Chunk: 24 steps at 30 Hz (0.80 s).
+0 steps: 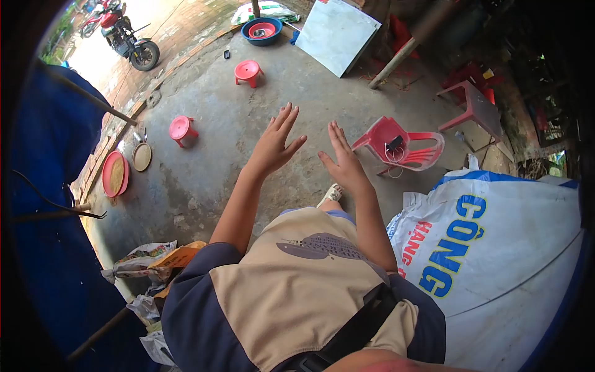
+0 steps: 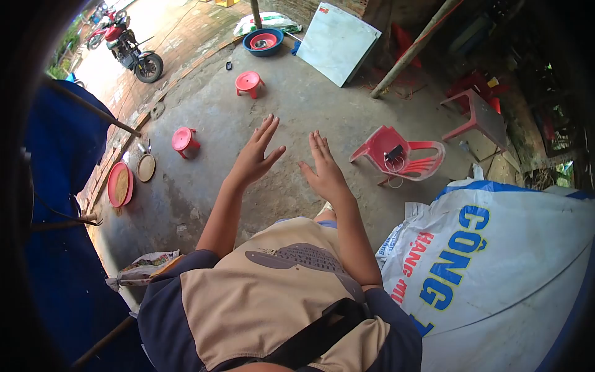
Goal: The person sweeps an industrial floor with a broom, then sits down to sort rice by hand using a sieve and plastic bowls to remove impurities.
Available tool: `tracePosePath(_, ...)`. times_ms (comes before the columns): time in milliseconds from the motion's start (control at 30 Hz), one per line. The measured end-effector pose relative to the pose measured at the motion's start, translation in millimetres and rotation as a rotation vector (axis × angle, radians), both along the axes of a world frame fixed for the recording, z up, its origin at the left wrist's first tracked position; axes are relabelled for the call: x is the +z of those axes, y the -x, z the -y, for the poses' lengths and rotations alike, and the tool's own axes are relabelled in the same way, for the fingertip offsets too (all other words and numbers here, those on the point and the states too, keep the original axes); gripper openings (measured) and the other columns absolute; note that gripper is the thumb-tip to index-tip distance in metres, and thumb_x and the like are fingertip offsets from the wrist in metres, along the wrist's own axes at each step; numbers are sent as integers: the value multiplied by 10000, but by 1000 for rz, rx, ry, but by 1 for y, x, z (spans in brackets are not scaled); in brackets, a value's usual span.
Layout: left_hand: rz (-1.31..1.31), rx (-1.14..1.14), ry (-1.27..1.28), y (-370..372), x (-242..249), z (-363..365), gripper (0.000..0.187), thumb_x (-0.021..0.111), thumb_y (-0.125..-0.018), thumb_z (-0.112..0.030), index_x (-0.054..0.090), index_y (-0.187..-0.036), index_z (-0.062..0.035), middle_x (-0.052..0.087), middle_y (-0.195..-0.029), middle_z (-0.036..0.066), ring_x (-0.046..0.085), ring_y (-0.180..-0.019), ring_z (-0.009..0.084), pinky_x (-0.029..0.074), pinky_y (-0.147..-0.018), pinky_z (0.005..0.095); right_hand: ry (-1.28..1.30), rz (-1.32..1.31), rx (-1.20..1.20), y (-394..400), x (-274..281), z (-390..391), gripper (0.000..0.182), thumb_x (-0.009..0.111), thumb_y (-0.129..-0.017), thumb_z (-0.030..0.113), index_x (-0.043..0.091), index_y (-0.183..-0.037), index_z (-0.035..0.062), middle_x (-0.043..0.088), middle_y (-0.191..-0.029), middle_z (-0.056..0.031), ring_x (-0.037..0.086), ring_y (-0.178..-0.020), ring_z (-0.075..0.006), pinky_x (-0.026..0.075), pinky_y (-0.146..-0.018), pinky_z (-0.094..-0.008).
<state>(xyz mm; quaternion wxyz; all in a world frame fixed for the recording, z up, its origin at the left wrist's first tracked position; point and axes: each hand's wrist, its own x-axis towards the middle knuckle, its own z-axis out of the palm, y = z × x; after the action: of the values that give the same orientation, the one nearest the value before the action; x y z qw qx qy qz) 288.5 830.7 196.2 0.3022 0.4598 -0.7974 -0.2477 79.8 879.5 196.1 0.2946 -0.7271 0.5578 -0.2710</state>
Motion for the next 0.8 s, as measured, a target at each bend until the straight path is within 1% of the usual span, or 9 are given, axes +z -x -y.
tracePosePath(133,43,92,40,22,-3,34,673,567,-893,-357,269,-1434,-91,246,-1484,181,248,-1367,337,219,-1115,439,27,-12,132,22,-6,65,706,550,-901,258,173,-1461,55,160,-1520,-167,153,-1401,-341,208,-1113,-387)
tracePosePath(200,56,158,41,35,1,51,674,568,-893,-359,270,-1434,-90,247,-1484,180,251,-1366,337,220,-1114,439,46,-23,211,35,2,97,712,551,-898,258,168,-1456,35,160,-1510,-193,145,-1394,-376,216,-1111,-399)
tracePosePath(333,90,264,35,61,16,80,674,567,-893,-362,271,-1433,-89,248,-1484,176,250,-1367,330,217,-1116,443,93,-10,301,61,17,157,714,551,-898,262,168,-1455,31,161,-1510,-194,145,-1394,-373,213,-1113,-398)
tracePosePath(400,104,305,51,71,22,99,674,567,-893,-362,271,-1433,-89,249,-1484,174,249,-1368,328,216,-1116,444,101,13,307,71,21,185,711,549,-899,266,173,-1453,27,163,-1509,-195,143,-1395,-370,211,-1114,-398)
tracePosePath(433,105,317,44,75,23,106,671,567,-895,-343,262,-1439,-96,240,-1491,163,237,-1375,315,206,-1120,437,105,24,327,74,20,199,711,549,-899,266,173,-1453,27,163,-1509,-195,143,-1395,-370,211,-1114,-398)
tracePosePath(467,108,325,30,78,23,111,669,567,-897,-323,252,-1445,-102,231,-1498,152,225,-1383,303,197,-1124,431,98,32,321,78,17,211,709,546,-900,267,174,-1453,25,163,-1509,-196,143,-1396,-369,210,-1115,-399)
tracePosePath(633,103,387,-23,78,18,154,664,568,-898,-314,256,-1444,-101,234,-1497,152,233,-1380,305,198,-1123,431,28,85,320,80,-6,263,702,543,-901,267,181,-1451,22,168,-1506,-203,143,-1396,-369,208,-1115,-402)
tracePosePath(800,97,432,-44,56,0,232,662,567,-898,-315,259,-1443,-100,231,-1498,153,237,-1378,307,201,-1121,431,-26,43,372,62,-27,332,704,554,-892,250,189,-1447,16,178,-1502,-211,152,-1393,-377,211,-1113,-407)
